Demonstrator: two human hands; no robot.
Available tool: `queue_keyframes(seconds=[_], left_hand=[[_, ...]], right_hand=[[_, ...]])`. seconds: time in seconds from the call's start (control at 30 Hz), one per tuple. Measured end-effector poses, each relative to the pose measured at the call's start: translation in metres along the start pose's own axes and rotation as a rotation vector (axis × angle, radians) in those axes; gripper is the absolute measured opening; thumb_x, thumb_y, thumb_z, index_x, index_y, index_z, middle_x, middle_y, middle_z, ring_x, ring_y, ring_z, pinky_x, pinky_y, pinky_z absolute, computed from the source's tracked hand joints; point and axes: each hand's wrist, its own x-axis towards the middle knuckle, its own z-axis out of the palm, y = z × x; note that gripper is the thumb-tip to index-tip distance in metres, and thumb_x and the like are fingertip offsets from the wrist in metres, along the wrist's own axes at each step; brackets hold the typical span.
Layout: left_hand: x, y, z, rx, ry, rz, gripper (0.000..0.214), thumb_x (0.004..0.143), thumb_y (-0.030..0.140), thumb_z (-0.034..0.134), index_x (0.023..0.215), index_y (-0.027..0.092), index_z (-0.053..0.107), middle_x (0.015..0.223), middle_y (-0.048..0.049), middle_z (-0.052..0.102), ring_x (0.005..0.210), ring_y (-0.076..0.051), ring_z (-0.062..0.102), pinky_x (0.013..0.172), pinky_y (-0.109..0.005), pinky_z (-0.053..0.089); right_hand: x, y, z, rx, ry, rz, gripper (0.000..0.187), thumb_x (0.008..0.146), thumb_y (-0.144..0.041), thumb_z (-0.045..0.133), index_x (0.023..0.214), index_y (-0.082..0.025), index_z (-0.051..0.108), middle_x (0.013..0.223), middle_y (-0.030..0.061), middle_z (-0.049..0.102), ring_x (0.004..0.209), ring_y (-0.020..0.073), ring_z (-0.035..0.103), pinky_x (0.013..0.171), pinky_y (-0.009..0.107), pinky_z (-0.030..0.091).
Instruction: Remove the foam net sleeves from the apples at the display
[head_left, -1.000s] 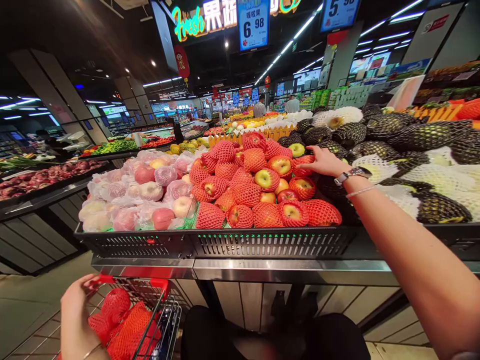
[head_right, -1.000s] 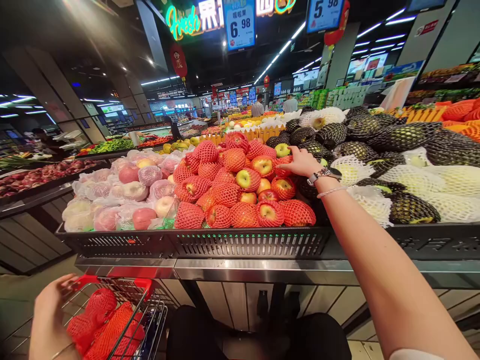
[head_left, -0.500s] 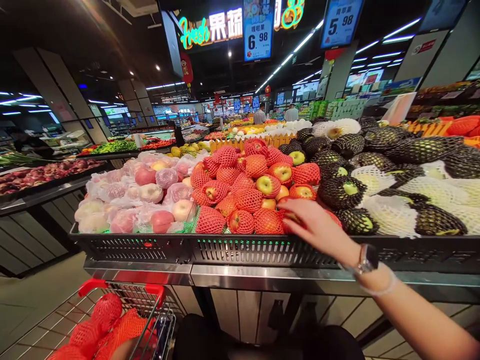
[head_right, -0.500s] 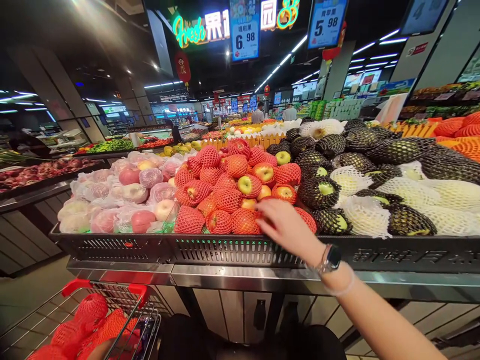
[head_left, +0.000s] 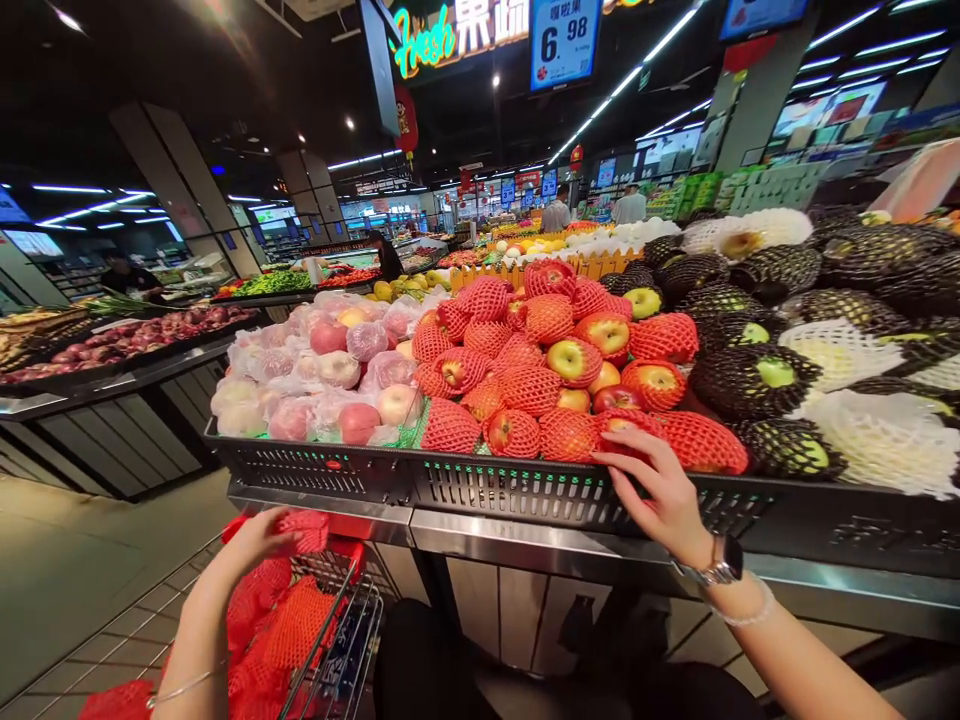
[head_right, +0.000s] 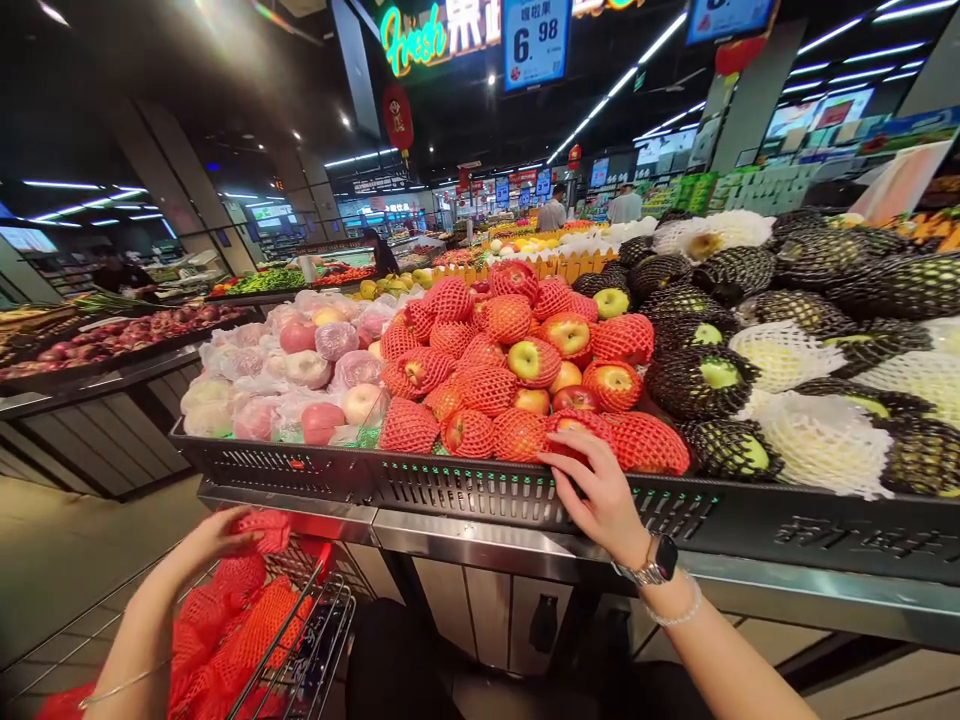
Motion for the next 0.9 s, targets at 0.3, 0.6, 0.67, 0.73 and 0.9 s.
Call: queue_keyframes(seconds=[0.3,0.6,0.67,0.73,0.9], left_hand=[[-0.087,0.074,0.065,-0.379,-0.24,0.2,0.066,0.072,0.03,0.075,0.131,0.022,0.045,0.091,-0.0004,0.068,0.08,-0.02,0.068,0.079,-0.033,0.055],[-0.126,0.06,0.103,-0.38,-0.528,0.309,0.034,0.071,0.038,0.08,0.094,0.022,0.061,0.088,-0.0017,0.067,0.079,-0.019,0.067,0.072,-0.027,0.055],[-0.13,0.054,0.099,-0.324,-0.62,0.348,0.028,0.082,0.039,0.07,0.106,0.024,0.064,0.1,-0.0049,0.07,0.093,-0.02,0.068,0.084,-0.028,0.054],[-0.132,0.044,0.098,-0.293,-0.672,0.36,0.035,0.09,0.04,0.061,0.123,0.028,0.06,0.123,-0.0079,0.066,0.115,-0.022,0.063,0.101,-0.031,0.048],[-0.137,0.012,0.107,-0.279,-0.815,0.349,0.061,0.096,0.045,0.047,0.152,0.028,0.03,0.159,-0.0127,0.036,0.144,-0.027,0.037,0.119,-0.041,0.028]], right_hand=[[-0.019,-0.091,0.025,0.327,-0.032,-0.092,0.039,0.086,-0.003,0.048,0.117,-0.02,0.065,0.103,0.0093,0.071,0.098,0.0211,0.068,0.087,0.034,0.057],[-0.033,-0.158,0.058,0.867,-0.157,0.386,0.038,0.099,-0.01,0.039,0.126,-0.025,0.06,0.115,0.0082,0.068,0.1,0.0163,0.068,0.088,0.027,0.055],[-0.039,-0.158,0.07,1.066,-0.132,0.604,0.029,0.101,-0.018,0.039,0.113,-0.022,0.065,0.094,0.0059,0.07,0.074,0.0134,0.068,0.067,0.023,0.055],[-0.043,-0.159,0.08,1.235,-0.141,0.85,0.016,0.095,-0.025,0.053,0.095,-0.018,0.067,0.077,0.0024,0.066,0.059,0.0111,0.062,0.054,0.019,0.048],[-0.045,-0.162,0.09,1.349,-0.085,1.177,0.025,0.064,-0.019,0.08,0.067,-0.018,0.055,0.067,-0.0017,0.058,0.065,0.0124,0.057,0.061,0.02,0.043]])
